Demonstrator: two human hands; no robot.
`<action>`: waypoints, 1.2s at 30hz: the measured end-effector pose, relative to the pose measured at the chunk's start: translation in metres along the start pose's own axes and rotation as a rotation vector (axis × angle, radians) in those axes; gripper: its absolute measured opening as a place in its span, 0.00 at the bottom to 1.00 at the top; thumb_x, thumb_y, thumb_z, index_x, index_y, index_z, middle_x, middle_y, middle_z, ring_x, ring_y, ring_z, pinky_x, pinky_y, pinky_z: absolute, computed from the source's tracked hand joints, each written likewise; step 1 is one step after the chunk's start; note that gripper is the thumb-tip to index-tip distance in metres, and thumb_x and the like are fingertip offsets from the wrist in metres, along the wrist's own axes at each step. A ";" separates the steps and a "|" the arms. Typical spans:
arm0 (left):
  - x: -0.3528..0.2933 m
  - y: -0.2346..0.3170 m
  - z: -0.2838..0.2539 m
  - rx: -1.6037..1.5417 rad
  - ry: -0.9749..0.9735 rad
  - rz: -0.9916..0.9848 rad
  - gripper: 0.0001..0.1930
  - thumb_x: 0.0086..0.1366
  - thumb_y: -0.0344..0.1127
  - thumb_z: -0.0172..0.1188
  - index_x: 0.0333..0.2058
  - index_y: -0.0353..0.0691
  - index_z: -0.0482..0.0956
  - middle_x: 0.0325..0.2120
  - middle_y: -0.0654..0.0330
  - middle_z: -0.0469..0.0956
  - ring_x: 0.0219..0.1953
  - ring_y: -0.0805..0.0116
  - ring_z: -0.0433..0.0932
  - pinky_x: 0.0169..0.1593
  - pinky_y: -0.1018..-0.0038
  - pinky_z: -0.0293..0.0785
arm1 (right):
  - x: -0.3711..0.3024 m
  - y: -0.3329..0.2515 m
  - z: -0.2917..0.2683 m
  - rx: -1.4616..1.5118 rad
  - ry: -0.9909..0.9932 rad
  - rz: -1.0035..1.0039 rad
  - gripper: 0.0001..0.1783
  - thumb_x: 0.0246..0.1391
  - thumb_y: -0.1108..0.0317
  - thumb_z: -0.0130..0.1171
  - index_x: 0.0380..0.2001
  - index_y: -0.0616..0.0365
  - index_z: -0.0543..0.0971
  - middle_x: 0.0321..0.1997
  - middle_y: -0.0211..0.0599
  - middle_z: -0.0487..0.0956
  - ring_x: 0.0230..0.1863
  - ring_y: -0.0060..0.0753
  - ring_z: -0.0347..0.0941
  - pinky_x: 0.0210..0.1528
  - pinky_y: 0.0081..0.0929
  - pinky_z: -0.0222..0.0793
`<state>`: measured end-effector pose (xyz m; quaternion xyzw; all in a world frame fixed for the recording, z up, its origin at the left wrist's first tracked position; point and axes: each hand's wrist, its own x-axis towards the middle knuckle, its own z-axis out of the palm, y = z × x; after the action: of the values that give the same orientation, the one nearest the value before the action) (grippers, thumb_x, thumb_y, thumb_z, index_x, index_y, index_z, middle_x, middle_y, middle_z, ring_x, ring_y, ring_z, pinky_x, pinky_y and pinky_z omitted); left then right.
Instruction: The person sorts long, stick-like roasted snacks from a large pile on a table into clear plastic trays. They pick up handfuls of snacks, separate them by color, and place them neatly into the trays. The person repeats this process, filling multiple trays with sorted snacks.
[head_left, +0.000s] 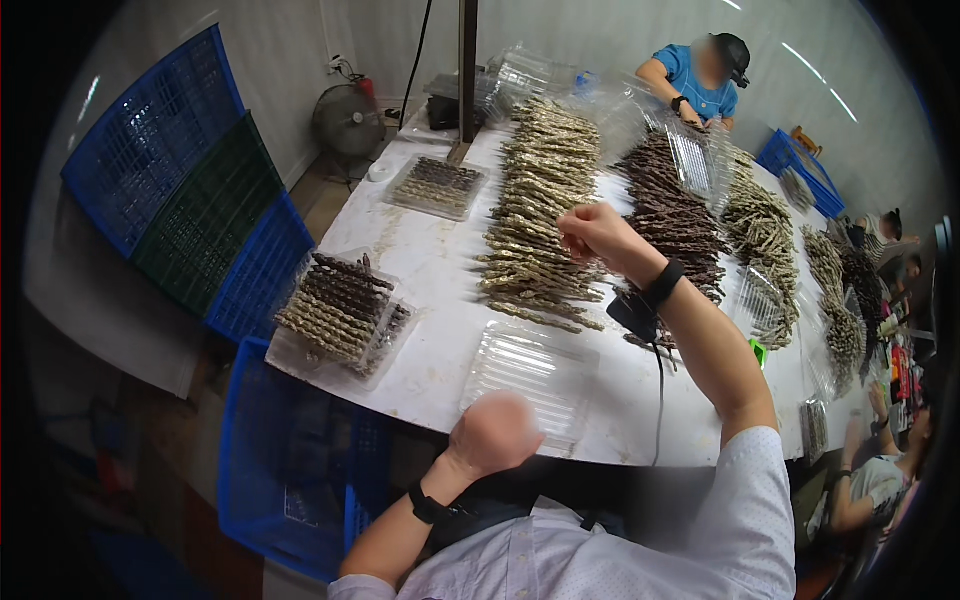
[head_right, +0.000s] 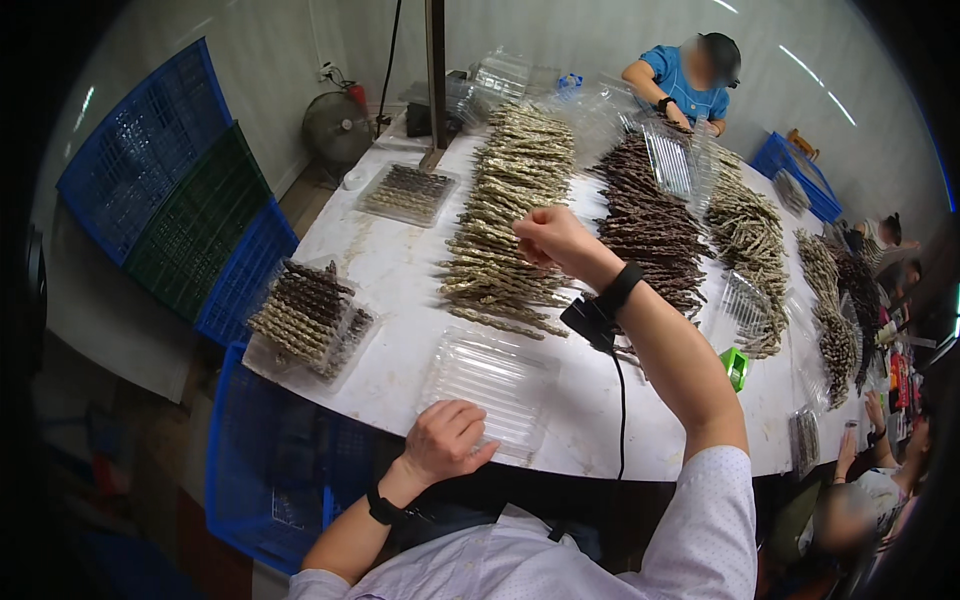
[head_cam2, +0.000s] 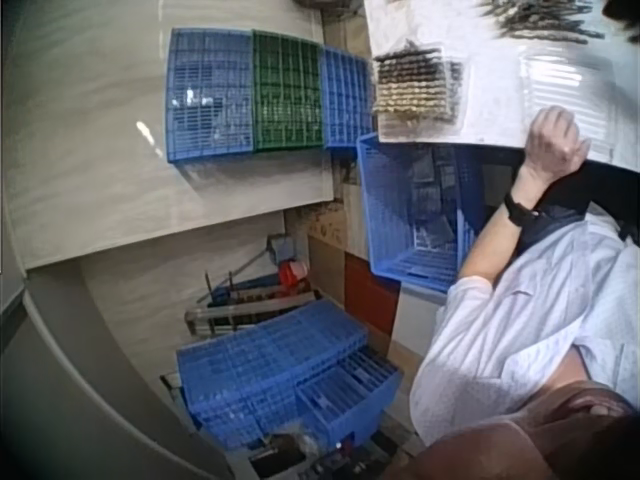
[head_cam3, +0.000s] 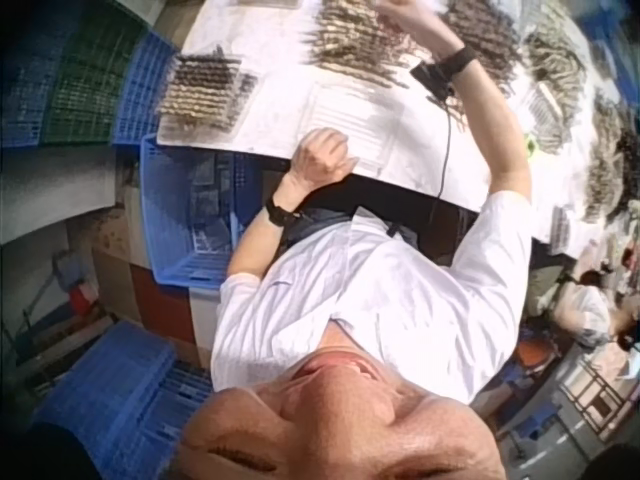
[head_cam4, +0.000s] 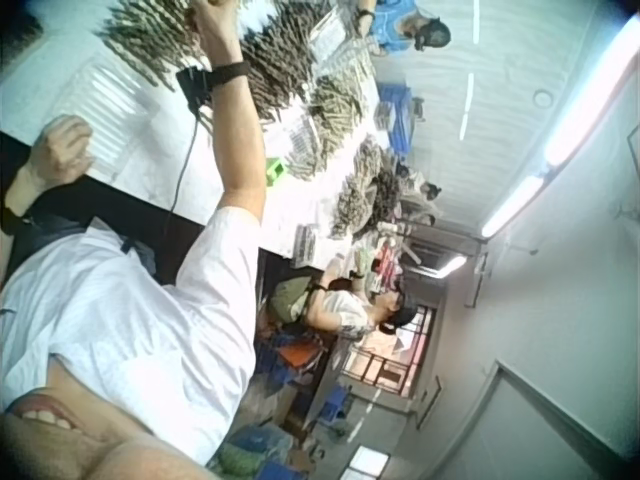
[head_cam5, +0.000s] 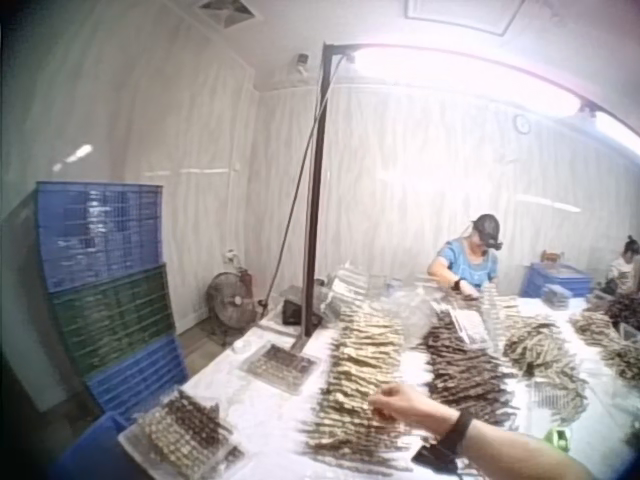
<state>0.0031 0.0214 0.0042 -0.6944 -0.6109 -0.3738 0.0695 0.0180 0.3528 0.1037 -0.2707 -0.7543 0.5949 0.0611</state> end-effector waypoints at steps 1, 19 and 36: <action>0.000 0.000 0.000 0.002 0.003 0.002 0.14 0.51 0.41 0.70 0.25 0.38 0.78 0.33 0.59 0.80 0.38 0.60 0.80 0.41 0.68 0.77 | 0.011 -0.002 -0.004 -0.316 0.098 -0.109 0.22 0.55 0.53 0.67 0.34 0.64 0.76 0.26 0.37 0.77 0.26 0.35 0.76 0.27 0.36 0.71; 0.001 0.000 -0.001 -0.002 0.029 -0.008 0.14 0.51 0.41 0.69 0.23 0.37 0.77 0.33 0.58 0.80 0.37 0.60 0.80 0.41 0.68 0.77 | 0.048 -0.007 0.011 -1.219 0.140 -0.412 0.28 0.42 0.52 0.73 0.37 0.62 0.74 0.38 0.49 0.77 0.45 0.54 0.74 0.47 0.45 0.71; 0.000 0.004 -0.002 0.029 -0.023 -0.008 0.14 0.51 0.41 0.69 0.24 0.38 0.77 0.33 0.58 0.80 0.37 0.61 0.80 0.40 0.68 0.76 | 0.037 -0.026 -0.024 -0.849 0.236 -0.546 0.17 0.47 0.64 0.67 0.35 0.63 0.74 0.30 0.51 0.78 0.35 0.52 0.76 0.40 0.43 0.72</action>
<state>0.0056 0.0195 0.0070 -0.6951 -0.6198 -0.3572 0.0714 -0.0117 0.3871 0.1260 -0.1300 -0.9604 0.1643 0.1836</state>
